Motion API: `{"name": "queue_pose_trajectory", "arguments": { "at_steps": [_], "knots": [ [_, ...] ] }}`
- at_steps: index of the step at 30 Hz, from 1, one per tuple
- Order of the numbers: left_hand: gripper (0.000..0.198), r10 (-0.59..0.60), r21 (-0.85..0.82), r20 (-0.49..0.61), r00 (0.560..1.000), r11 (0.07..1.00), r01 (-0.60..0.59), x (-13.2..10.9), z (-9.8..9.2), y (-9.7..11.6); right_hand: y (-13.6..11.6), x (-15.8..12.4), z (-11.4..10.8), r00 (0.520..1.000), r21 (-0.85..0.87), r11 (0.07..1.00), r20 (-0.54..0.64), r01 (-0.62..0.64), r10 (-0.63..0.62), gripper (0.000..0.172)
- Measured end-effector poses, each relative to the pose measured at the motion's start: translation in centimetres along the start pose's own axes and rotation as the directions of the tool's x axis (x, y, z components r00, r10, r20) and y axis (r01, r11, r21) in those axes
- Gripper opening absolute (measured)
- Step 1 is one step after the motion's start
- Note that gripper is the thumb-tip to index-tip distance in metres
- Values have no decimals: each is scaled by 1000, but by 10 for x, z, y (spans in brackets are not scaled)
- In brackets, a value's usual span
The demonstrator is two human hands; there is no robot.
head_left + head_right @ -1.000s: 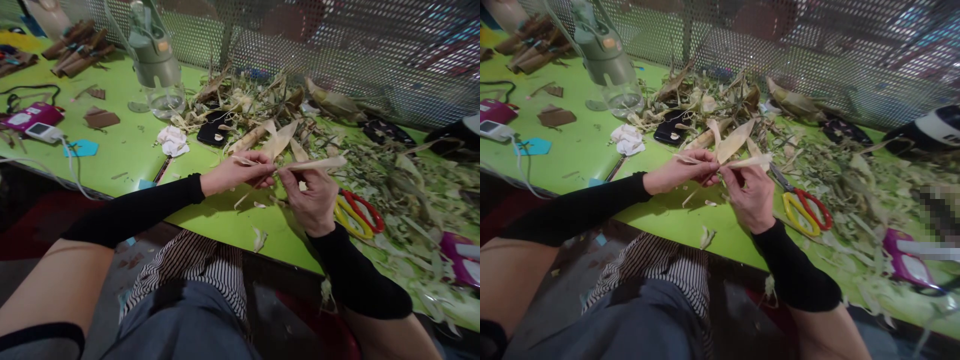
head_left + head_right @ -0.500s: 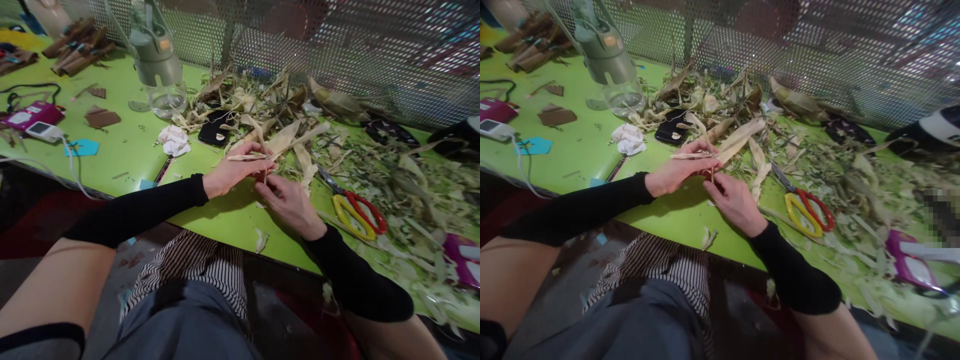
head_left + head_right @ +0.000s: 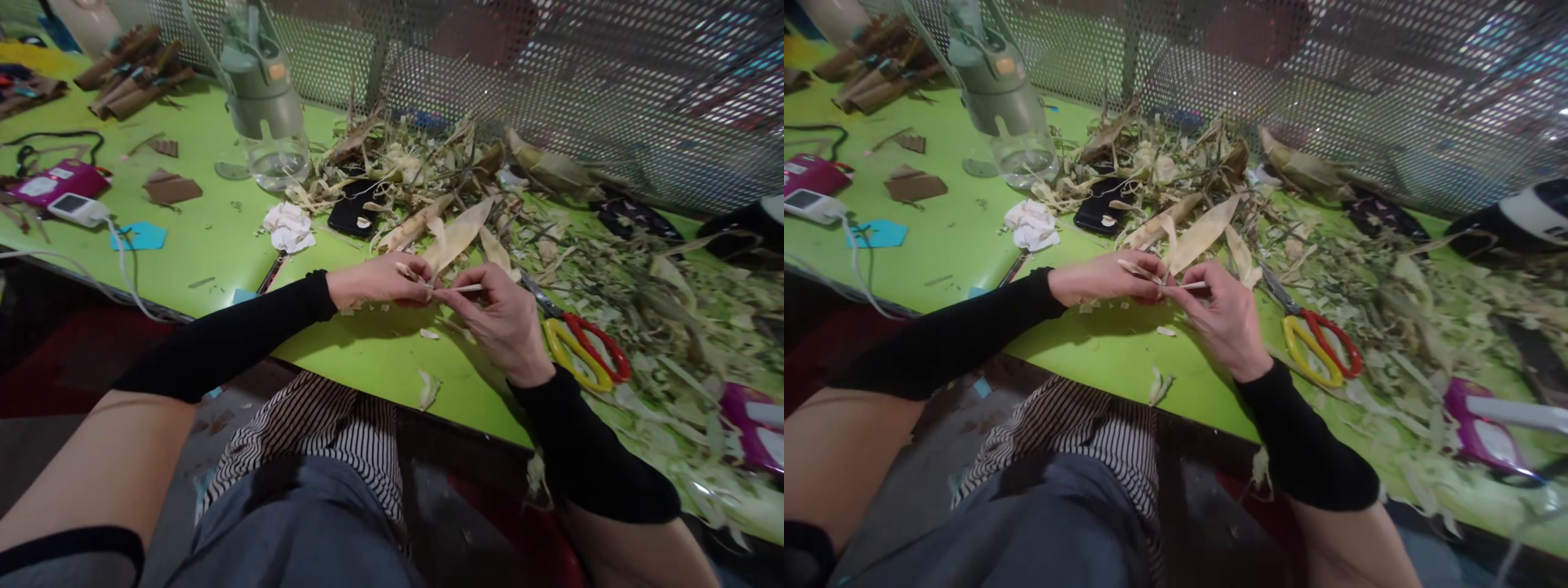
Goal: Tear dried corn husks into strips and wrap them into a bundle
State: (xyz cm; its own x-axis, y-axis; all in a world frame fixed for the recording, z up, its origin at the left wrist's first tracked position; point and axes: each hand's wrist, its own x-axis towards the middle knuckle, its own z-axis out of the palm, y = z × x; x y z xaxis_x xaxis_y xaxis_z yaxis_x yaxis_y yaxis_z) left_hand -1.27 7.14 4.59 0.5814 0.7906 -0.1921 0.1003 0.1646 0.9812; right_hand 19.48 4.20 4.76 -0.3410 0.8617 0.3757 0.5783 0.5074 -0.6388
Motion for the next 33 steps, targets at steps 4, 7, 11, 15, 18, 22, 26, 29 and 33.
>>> {"name": "queue_pose_trajectory", "arguments": {
  "at_steps": [4,7,11,15,18,22,26,29,33],
  "knots": [
    [12,8,-85,-5,1000,996,-9,-1,3,2,0,3,2,970,267,933,28,-241,243,47],
    [7,62,-75,-46,997,995,-65,-2,7,4,2,6,2,913,458,793,135,-401,384,52],
    [12,143,35,-103,984,990,-140,-4,9,4,6,8,3,861,584,642,235,-497,452,60],
    [14,101,-26,-97,990,994,-104,-3,11,2,6,7,6,859,591,627,282,-507,428,59],
    [11,55,-153,-162,985,985,-80,1,11,0,7,5,7,890,576,686,198,-445,411,55],
    [12,10,-286,-287,958,954,-95,6,10,0,7,2,7,961,303,913,43,-274,274,33],
    [17,8,-232,-311,950,969,-84,4,8,2,-3,-5,8,995,-194,976,1,102,-104,24],
    [17,-1,-174,-249,969,984,-44,1,10,3,-11,-10,8,968,-373,900,-18,225,-250,25],
    [14,-22,-208,-192,981,978,-18,-1,14,5,-9,-10,8,981,-304,940,-71,153,-182,16]
  ]
}}
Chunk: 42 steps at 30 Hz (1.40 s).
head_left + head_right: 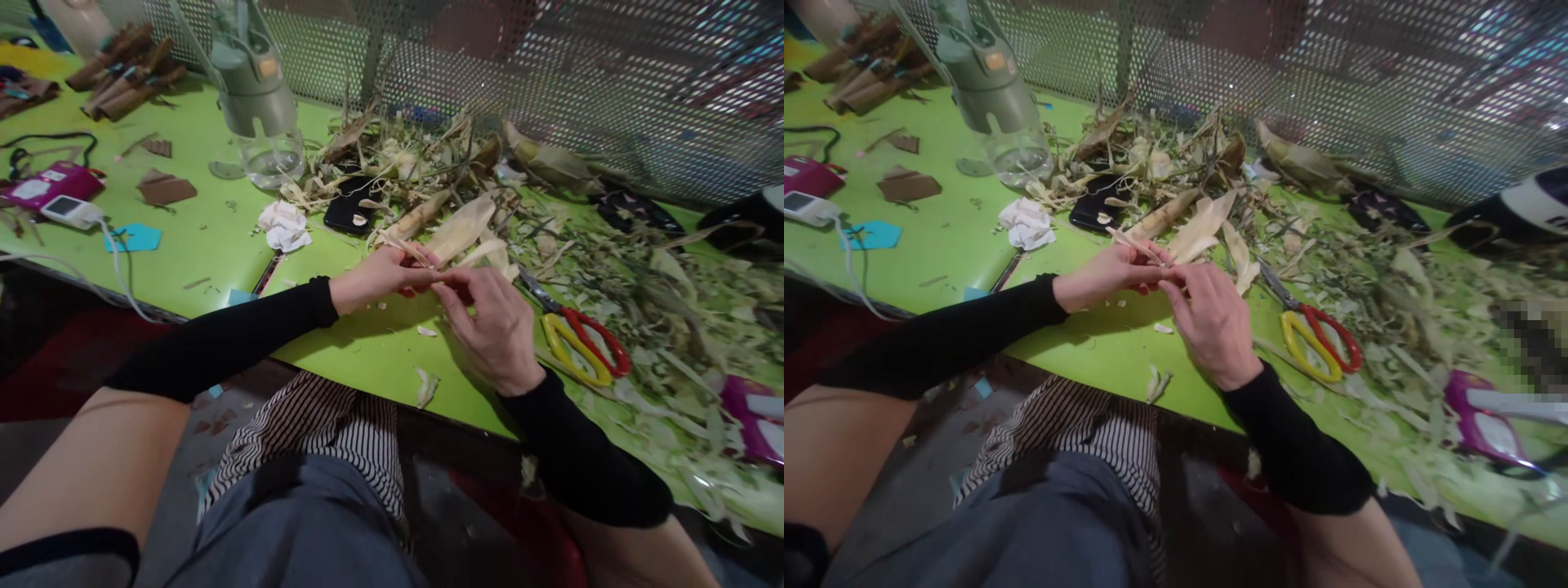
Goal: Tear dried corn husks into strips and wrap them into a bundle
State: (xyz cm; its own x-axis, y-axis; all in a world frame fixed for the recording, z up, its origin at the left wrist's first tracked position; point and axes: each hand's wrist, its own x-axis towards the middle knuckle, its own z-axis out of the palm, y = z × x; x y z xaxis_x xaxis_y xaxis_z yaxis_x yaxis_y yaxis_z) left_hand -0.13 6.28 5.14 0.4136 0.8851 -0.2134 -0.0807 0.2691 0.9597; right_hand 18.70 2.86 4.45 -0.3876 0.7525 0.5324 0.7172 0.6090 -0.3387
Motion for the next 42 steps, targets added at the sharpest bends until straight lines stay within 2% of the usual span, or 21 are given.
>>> {"name": "queue_pose_trajectory", "arguments": {
  "at_steps": [2,5,8,11,13,17,20,22,24,26,28,32,38,42],
  "knots": [
    [13,-2,-52,-11,1000,999,2,0,1,0,6,0,3,996,111,990,-20,-88,91,12],
    [14,13,-106,-19,1000,994,-15,2,0,0,15,1,10,974,324,930,-79,-175,211,21],
    [14,32,-131,-12,999,991,-34,4,-1,-3,20,1,16,953,476,867,-167,-149,255,34],
    [14,34,-150,3,999,988,-33,5,-1,-6,22,2,19,929,537,836,-243,-110,278,50],
    [15,40,-152,17,999,988,-37,6,0,-8,23,3,19,931,557,822,-226,-119,288,48],
    [16,63,-129,-1,998,990,-62,7,0,-9,22,1,14,959,490,860,-144,-144,242,18],
    [14,83,-41,-25,996,996,-84,8,-2,-10,18,0,10,987,361,932,-129,-44,97,8],
    [12,115,81,8,993,990,-115,9,-4,-12,16,-1,7,993,257,964,-107,72,-46,8],
    [11,175,234,87,981,953,-191,10,-7,-14,15,-1,3,980,161,969,-83,190,-178,16],
    [7,234,336,178,956,898,-283,12,-8,-16,15,-2,0,962,84,960,-82,266,-260,22],
    [6,257,368,251,933,866,-337,12,-10,-15,15,-2,-3,955,25,960,-112,278,-274,24],
    [14,218,337,318,923,884,-325,10,-10,-11,17,0,-2,967,-64,982,-178,175,-184,16],
    [17,195,243,329,924,928,-282,7,-5,-12,23,1,4,965,-61,983,-187,176,-184,9],
    [20,233,158,258,938,947,-279,8,-4,-14,23,2,5,966,-62,989,-216,134,-145,14]
  ]
}}
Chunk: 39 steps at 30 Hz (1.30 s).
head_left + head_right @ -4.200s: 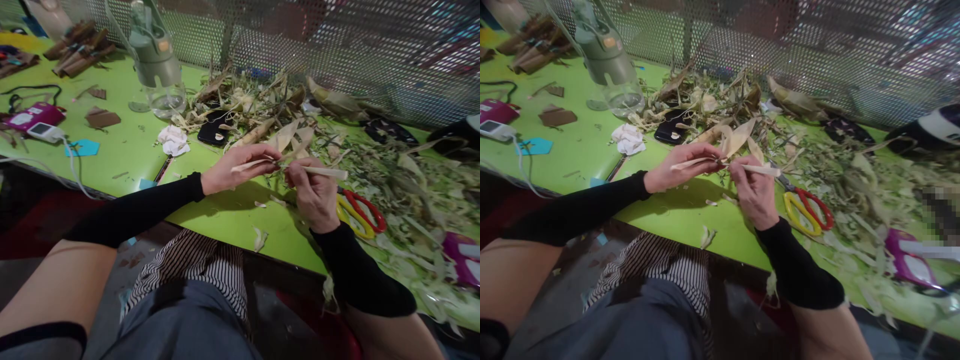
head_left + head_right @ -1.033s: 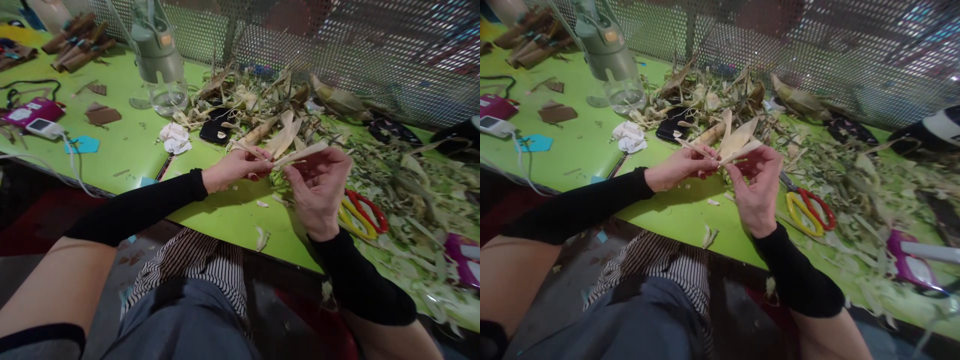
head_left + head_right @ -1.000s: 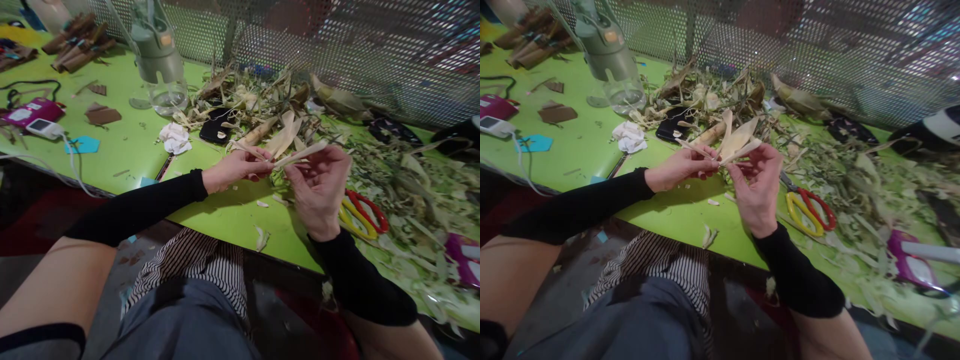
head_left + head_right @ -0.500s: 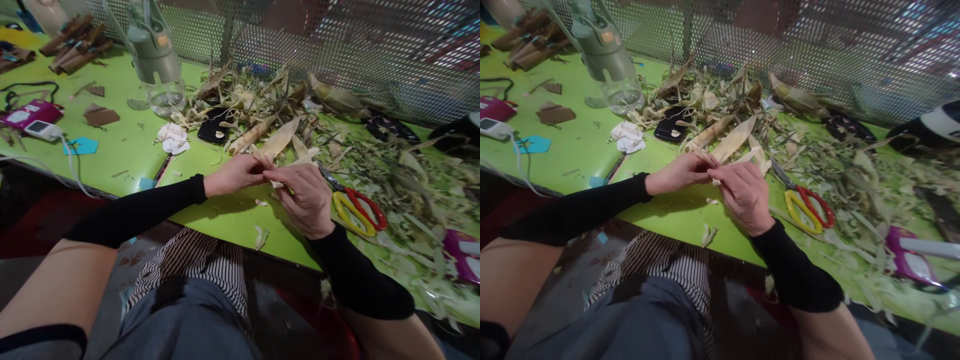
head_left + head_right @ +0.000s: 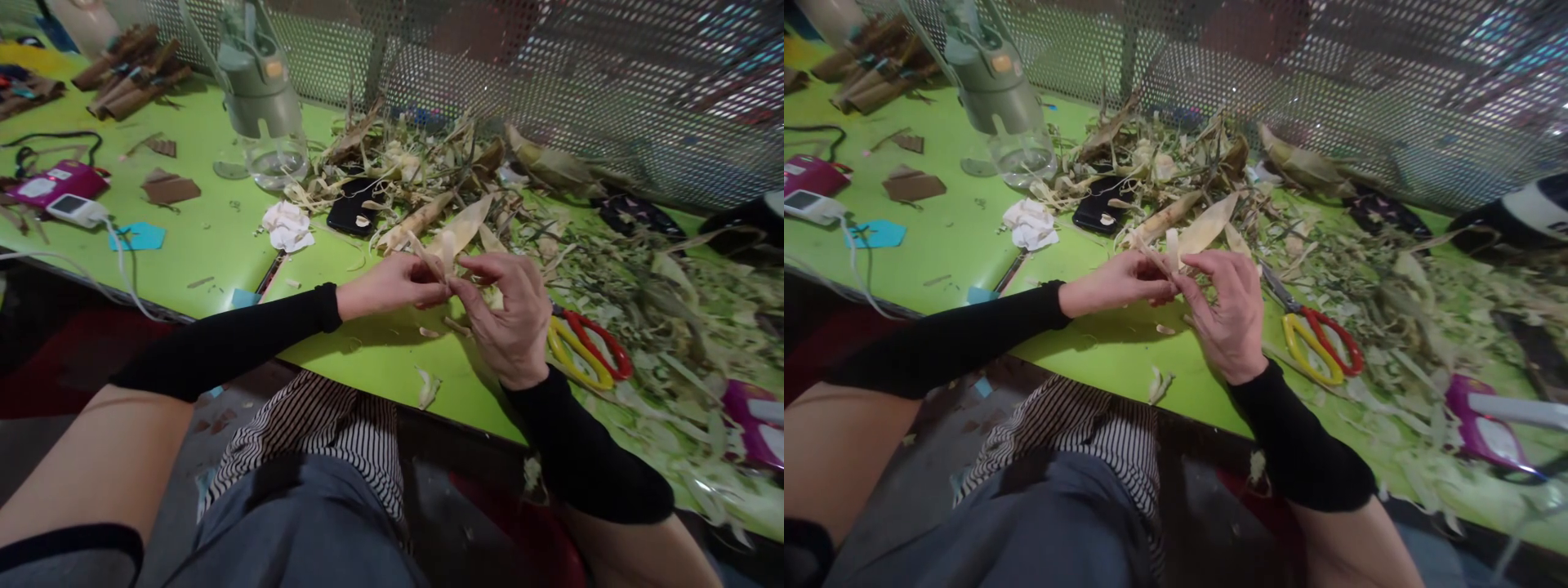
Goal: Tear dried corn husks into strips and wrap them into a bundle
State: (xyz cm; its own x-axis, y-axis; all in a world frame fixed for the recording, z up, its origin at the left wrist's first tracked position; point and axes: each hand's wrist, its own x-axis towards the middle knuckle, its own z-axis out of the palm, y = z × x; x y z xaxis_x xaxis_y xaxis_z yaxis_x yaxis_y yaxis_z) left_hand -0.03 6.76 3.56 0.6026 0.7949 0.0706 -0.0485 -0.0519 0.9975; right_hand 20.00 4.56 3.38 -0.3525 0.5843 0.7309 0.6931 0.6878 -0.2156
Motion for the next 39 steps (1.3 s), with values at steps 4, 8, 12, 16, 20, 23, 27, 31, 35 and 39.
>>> {"name": "queue_pose_trajectory", "arguments": {
  "at_steps": [4,8,12,16,20,23,27,31,35,39],
  "knots": [
    [19,-60,-52,-94,994,997,55,1,0,2,-1,1,0,999,-30,999,0,45,-45,10],
    [18,-86,-112,-160,983,991,68,0,1,4,-2,2,0,999,-30,999,32,30,-29,11],
    [18,-63,-104,-176,982,994,45,1,3,1,-5,2,-3,998,-43,999,55,-5,8,13],
    [19,-59,-55,-207,976,997,49,3,4,1,-7,2,-3,996,-62,998,83,-27,32,11],
    [20,-76,9,-255,964,997,81,3,4,3,-7,1,1,993,-33,998,107,-51,55,16],
    [18,-102,1,-243,965,994,105,2,4,5,-4,1,3,984,24,995,148,-101,96,23],
    [18,-124,-19,-227,966,992,123,1,5,5,-1,2,2,968,89,977,180,-195,176,34],
    [14,-114,-71,-277,954,993,97,2,8,4,0,3,2,941,153,939,196,-307,275,35],
    [12,-130,-106,-212,969,988,109,1,7,4,3,0,5,919,258,888,211,-380,332,30],
    [13,-156,-172,-159,975,977,128,0,4,3,4,-3,7,949,325,892,105,-314,296,20]
  ]
}}
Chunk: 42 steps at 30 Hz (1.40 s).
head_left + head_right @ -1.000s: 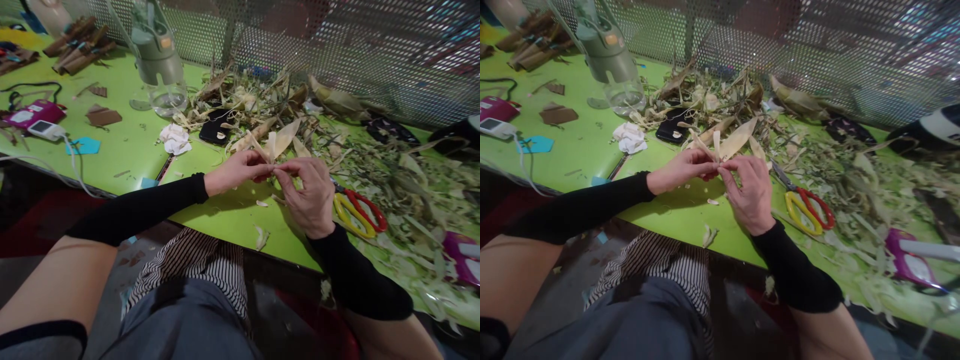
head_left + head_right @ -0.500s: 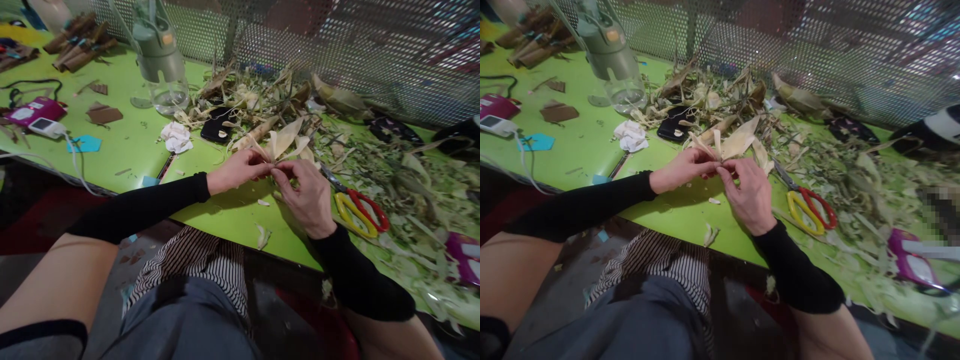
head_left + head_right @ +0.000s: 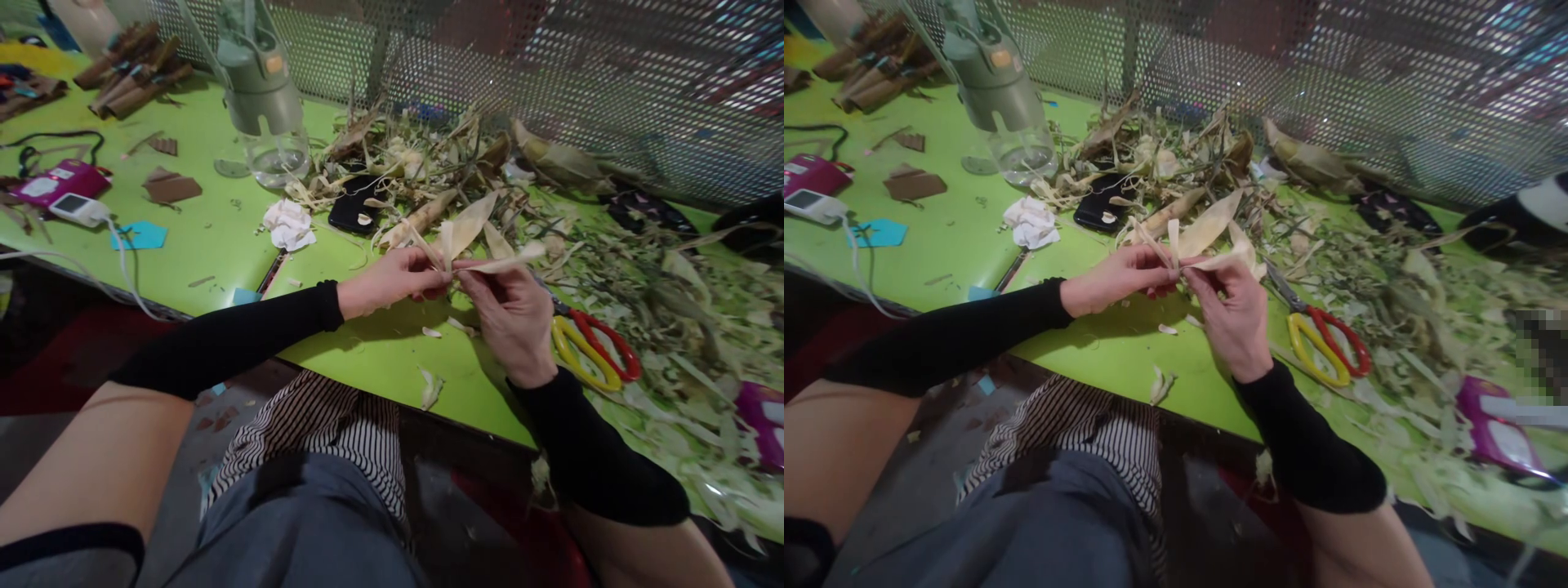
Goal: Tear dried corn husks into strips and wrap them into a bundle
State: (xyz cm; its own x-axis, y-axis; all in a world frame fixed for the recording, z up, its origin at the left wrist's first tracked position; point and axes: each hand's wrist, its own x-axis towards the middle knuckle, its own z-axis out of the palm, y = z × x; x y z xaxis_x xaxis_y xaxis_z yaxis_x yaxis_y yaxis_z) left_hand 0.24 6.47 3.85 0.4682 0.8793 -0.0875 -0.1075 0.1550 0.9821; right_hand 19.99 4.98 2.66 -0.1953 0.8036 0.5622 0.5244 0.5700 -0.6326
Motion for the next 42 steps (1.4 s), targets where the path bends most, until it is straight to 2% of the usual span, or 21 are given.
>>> {"name": "queue_pose_trajectory", "arguments": {
  "at_steps": [2,4,7,16,23,28,30,33,37,42],
  "knots": [
    [13,-2,-22,14,1000,1000,2,0,-1,0,-3,0,-2,995,-52,994,-18,98,-99,13],
    [15,-5,-31,27,1000,1000,6,0,-2,-1,-8,0,-4,980,-133,971,22,199,-198,11],
    [15,-28,-24,25,999,999,29,1,-2,-2,-15,0,-6,964,-186,947,97,261,-247,14],
    [19,28,118,14,1000,993,-29,1,1,-4,-14,0,-3,973,-135,967,112,216,-202,15],
    [14,38,103,65,997,994,-45,4,-2,-9,-14,0,-3,976,-177,963,111,205,-188,17],
    [24,73,82,60,996,994,-78,4,-2,-10,-18,0,-4,975,-189,959,112,211,-192,13],
    [22,78,89,71,994,992,-84,4,-2,-10,-19,0,-4,978,-208,958,111,196,-176,11],
    [15,53,107,74,996,992,-60,4,-3,-9,-19,0,-4,981,-229,957,114,177,-154,9],
    [13,15,149,69,998,989,-25,2,-2,-6,-18,0,-4,973,-219,952,130,213,-188,8],
    [14,8,197,136,991,980,-35,-1,0,-2,-17,1,-3,967,-220,948,162,230,-197,11]
  ]
}}
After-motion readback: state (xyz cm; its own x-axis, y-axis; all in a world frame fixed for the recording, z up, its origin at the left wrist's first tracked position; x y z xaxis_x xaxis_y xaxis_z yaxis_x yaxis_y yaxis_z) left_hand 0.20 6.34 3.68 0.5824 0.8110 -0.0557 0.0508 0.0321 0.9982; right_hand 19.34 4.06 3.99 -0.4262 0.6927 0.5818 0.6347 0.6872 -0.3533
